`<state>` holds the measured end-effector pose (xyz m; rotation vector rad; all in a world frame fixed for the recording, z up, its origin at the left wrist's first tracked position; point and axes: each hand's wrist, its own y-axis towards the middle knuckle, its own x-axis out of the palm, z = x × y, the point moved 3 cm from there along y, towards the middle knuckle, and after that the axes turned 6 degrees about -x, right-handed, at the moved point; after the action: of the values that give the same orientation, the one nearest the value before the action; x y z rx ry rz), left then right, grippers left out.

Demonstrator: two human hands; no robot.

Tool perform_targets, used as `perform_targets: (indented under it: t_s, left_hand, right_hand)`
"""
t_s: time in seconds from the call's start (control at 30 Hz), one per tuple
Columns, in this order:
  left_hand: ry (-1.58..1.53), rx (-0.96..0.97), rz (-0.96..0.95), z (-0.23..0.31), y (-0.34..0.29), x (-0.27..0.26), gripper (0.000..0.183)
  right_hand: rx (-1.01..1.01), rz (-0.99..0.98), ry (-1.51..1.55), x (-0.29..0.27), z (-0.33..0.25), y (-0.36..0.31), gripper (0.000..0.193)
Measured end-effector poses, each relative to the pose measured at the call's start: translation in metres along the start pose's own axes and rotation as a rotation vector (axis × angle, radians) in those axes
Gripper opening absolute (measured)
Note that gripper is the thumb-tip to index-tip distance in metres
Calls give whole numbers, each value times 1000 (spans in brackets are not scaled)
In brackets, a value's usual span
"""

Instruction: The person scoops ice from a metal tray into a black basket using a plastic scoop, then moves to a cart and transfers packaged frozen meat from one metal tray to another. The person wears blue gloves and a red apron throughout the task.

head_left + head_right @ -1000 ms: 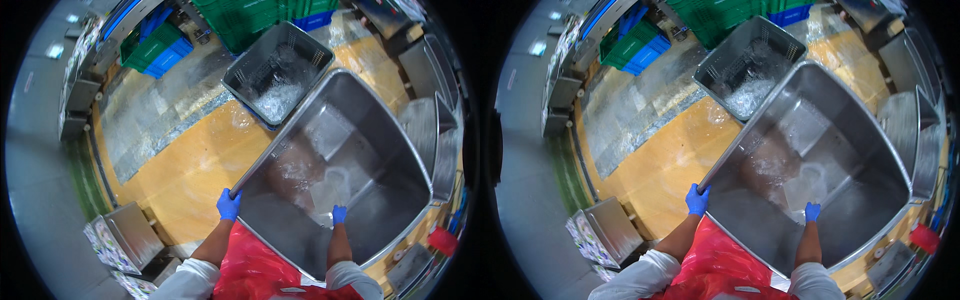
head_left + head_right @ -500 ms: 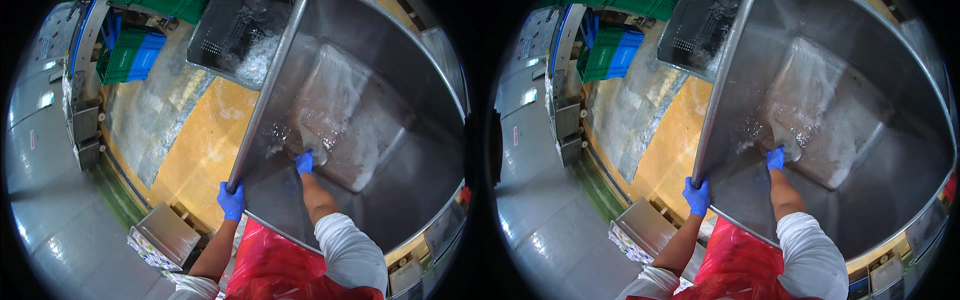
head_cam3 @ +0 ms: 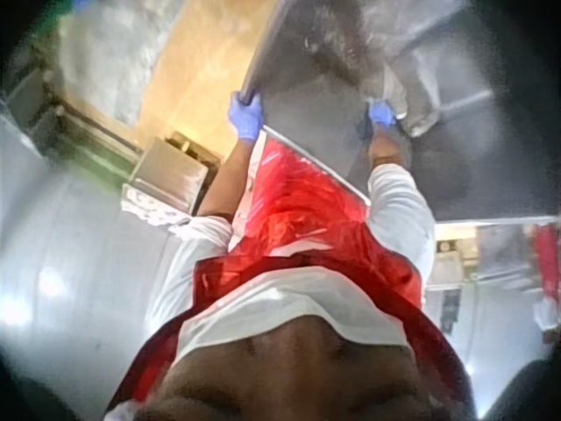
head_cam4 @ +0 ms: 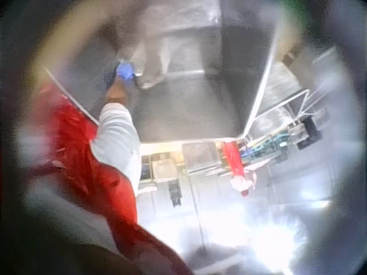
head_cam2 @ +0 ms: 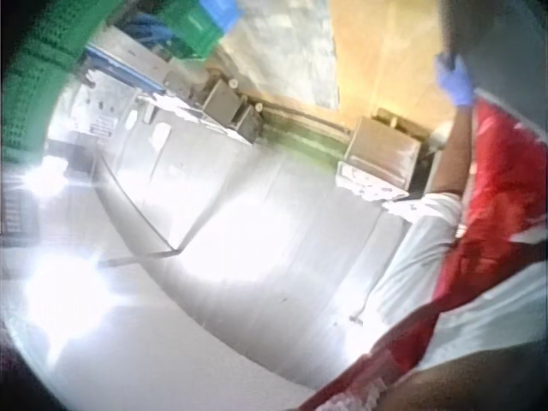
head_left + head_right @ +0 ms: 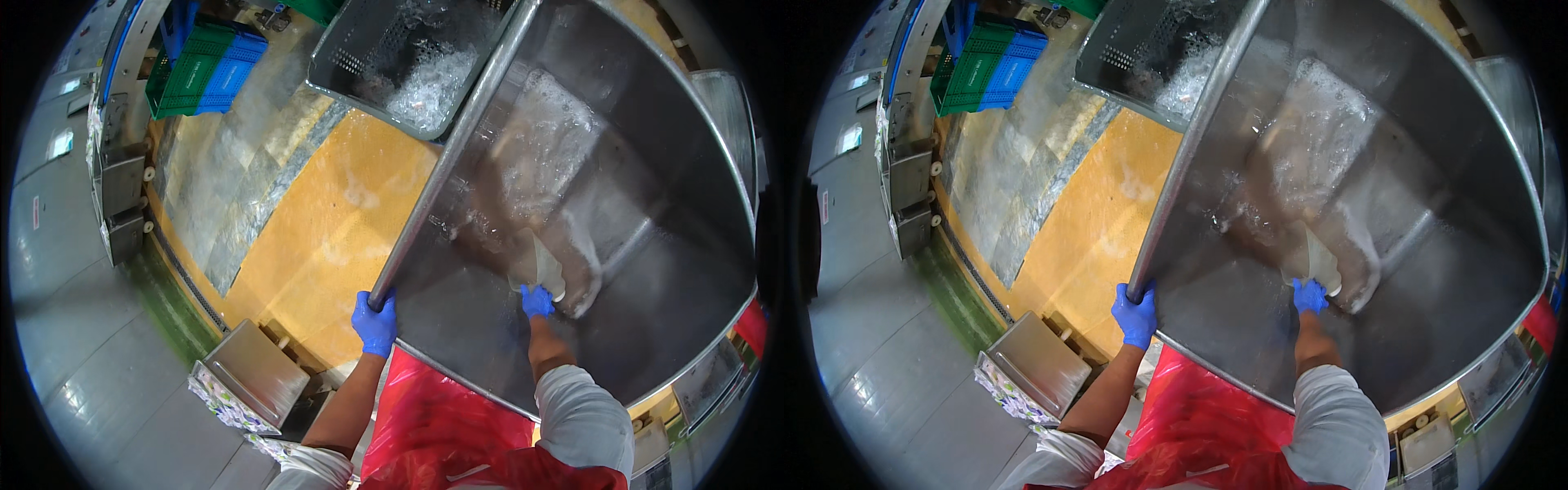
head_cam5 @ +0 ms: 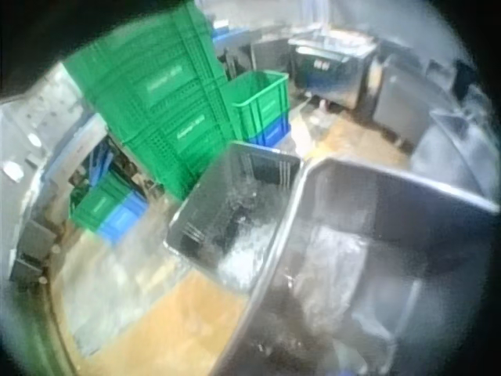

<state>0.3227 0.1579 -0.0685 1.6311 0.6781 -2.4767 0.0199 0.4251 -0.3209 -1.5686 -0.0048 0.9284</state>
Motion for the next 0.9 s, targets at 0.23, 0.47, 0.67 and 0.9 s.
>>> perform_targets:
  t_s: [0.23, 0.47, 0.67, 0.9]
  left_hand:
    - [-23, 17, 4, -7, 4, 7, 35]
    - [-3, 40, 3, -18, 7, 7, 38]
    - [28, 47, 16, -33, 11, 5, 41]
    - [-17, 89, -22, -36, 18, 1, 36]
  right_hand:
    - [-144, 53, 118, 13, -117, 85, 44]
    - [-299, 143, 555, -7, -140, 87, 34]
    - [-366, -99, 1316, -82, -108, -9, 11]
    - [-841, 209, 1086, -283, -143, -176, 14]
